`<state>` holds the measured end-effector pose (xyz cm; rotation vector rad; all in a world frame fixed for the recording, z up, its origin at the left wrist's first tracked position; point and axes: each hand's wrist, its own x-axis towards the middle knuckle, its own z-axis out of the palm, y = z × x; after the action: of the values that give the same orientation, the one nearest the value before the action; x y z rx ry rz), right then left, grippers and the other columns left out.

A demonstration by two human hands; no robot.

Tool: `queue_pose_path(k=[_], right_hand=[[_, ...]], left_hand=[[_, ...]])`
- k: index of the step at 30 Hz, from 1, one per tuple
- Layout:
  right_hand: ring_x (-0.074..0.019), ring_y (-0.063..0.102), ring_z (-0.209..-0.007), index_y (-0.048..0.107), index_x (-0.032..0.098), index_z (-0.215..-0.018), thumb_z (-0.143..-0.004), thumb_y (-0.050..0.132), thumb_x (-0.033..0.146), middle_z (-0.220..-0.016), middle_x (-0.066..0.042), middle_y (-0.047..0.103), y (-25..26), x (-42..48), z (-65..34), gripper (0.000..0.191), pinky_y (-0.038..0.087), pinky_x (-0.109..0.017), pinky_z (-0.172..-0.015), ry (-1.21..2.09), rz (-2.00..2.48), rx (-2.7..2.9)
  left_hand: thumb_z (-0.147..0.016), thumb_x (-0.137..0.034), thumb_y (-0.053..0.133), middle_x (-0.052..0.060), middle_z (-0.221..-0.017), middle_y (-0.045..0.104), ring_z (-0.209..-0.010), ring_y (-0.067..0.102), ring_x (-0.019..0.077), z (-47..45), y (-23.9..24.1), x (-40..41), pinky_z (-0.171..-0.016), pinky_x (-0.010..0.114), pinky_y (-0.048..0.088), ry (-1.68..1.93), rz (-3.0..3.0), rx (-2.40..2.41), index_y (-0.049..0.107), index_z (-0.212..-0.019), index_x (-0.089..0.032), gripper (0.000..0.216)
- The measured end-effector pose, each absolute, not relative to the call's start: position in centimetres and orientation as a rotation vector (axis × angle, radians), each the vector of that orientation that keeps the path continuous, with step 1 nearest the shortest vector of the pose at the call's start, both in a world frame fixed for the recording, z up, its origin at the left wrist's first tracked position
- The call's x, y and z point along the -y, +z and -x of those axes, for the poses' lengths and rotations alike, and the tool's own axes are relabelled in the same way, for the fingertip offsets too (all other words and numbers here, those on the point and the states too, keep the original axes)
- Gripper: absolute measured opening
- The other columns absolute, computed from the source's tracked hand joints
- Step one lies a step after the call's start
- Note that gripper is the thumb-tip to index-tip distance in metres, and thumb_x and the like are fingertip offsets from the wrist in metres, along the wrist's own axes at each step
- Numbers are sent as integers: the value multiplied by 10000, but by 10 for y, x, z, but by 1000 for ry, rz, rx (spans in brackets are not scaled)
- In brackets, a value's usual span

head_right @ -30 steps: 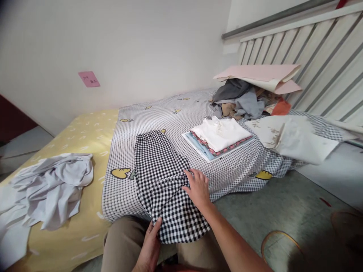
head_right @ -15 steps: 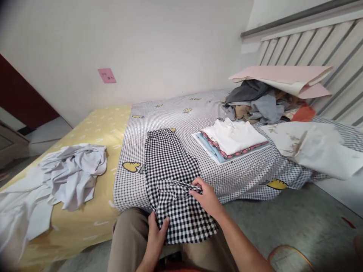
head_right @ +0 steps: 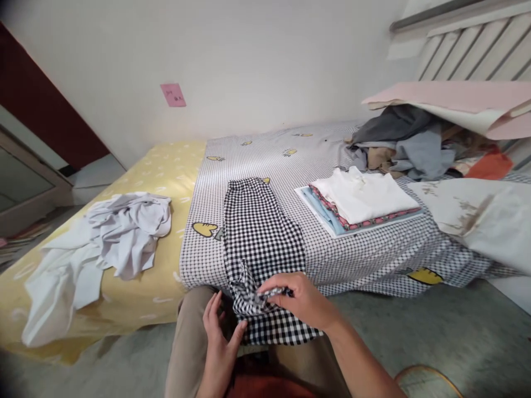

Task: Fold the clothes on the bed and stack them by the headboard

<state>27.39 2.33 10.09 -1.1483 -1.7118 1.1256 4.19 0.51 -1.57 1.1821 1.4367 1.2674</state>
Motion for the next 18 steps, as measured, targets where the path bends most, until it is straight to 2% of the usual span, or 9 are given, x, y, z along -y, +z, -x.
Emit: queue_pose_path(k=[5,7,9,11,12,14,16,18], right_hand=[[-158,738,-893,801,294,-1079,-956,663,372,-972,-14,811,113,-17,-268,201,554,-273,-844,1353,752,1977],[-169,734,-899,804,289,-1063,-935,683,387,-969,-16,808,110,-18,-269,201,558,-284,-853,1334,835,1892],[-197,724,-944,804,281,-1019,-905,703,403,-982,-19,799,102,-19,-271,195,557,-320,-898,1257,1031,1730],[-227,714,-963,790,268,-998,-880,707,442,-990,-27,788,93,-21,-273,227,559,-354,-908,1220,1207,1561],[-236,712,-942,778,259,-999,-866,709,467,-976,-31,782,88,-22,-274,257,566,-359,-879,1228,1267,1488],[-236,707,-875,754,243,-1018,-847,712,505,-921,-30,770,82,-22,-274,316,575,-349,-799,1290,1327,1390],[-232,699,-838,741,235,-1024,-834,718,516,-878,-24,758,79,-22,-274,340,571,-342,-765,1338,1333,1350],[-237,698,-872,748,235,-1009,-830,724,503,-896,-27,760,79,-21,-274,323,569,-352,-805,1329,1317,1367]], left_hand=[[-601,-239,884,136,-1591,375,-1464,380,334,-34,11,-2,-1240,443,291,1268,-1002,-1309,407,-1467,-286,989],[-610,-266,891,124,-1514,489,-1378,486,319,-30,20,0,-1174,421,377,1177,-929,-1237,383,-1492,-296,1019],[-642,-328,883,95,-1295,649,-1196,605,291,-26,26,3,-1052,380,470,1065,-862,-1166,521,-1377,-271,822],[-665,-386,871,58,-1052,694,-1026,634,254,-23,28,5,-932,326,503,1031,-871,-1127,673,-1073,-232,479],[-678,-403,863,50,-986,681,-992,625,242,-21,28,7,-900,305,499,1055,-908,-1121,683,-926,-219,357],[-708,-405,847,49,-976,659,-1010,608,233,-20,26,8,-893,284,487,1120,-981,-1111,648,-771,-211,285],[-718,-394,847,49,-1037,662,-1051,611,232,-20,24,10,-914,287,488,1161,-941,-1093,637,-796,-220,284],[-711,-387,859,51,-1119,675,-1074,630,236,-21,23,11,-942,315,503,1142,-819,-1057,654,-982,-252,365]])
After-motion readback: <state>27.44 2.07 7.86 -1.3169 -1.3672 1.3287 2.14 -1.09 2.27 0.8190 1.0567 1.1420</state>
